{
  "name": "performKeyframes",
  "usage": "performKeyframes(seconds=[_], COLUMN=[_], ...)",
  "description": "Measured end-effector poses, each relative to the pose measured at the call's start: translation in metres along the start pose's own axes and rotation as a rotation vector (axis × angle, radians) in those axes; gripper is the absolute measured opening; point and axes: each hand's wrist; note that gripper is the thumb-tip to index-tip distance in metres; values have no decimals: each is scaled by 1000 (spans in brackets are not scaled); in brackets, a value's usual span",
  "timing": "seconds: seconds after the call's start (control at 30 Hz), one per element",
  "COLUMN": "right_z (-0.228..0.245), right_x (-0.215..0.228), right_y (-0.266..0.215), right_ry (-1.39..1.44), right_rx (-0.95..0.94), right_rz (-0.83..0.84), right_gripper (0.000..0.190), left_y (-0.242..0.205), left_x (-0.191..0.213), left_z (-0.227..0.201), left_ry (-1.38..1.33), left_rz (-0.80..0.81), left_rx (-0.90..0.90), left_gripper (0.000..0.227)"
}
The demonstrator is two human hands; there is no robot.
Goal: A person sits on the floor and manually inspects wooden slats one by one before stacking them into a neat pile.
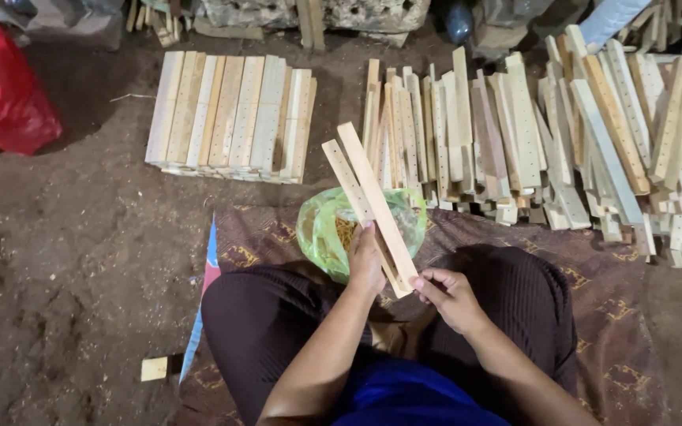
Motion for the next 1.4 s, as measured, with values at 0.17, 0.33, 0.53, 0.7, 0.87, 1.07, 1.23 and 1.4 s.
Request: performKeyframes(seconds=[0.17,0.33,0.53,0.7,0.87,1.07,1.23,1.4], right_z=[8,11,2,2,-18,27,17,28], right_x=[-6,-9,-23,-22,3,21,13,16], right_y=[-10,-12,-6,5,78,232,316,319], right_ry=[-179,-321,-13,-192,-463,-978,-1368,-1347], right_rx=[51,171,-188,12,206,-34,-198,-313], right_rz=[0,-46,67,108,83,-407,-365,-386], right_gripper=[8,18,35,13,25,49,41,34], left_y=[-17,-14,-19,-18,24,40,46,46], left_x=[-17,-12,-16,-17,3,6,13,10], left_z=[-32,-20,-15,-27,-3,-23,-8,-13], left_ry=[-70,4,28,56,111,298,296,249], left_rz=[26,78,142,140,-1,179,216,171], left_rx=[-20,-100,-160,-91,28,-7,3,116], left_gripper=[37,28,18,25,21,23,24,51])
Point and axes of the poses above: each hand's wrist, its own y-axis towards the middle knuckle, its own x-axis out of the back of the hand, z = x × y, and after that the axes turned 10 degrees about -x, right-handed
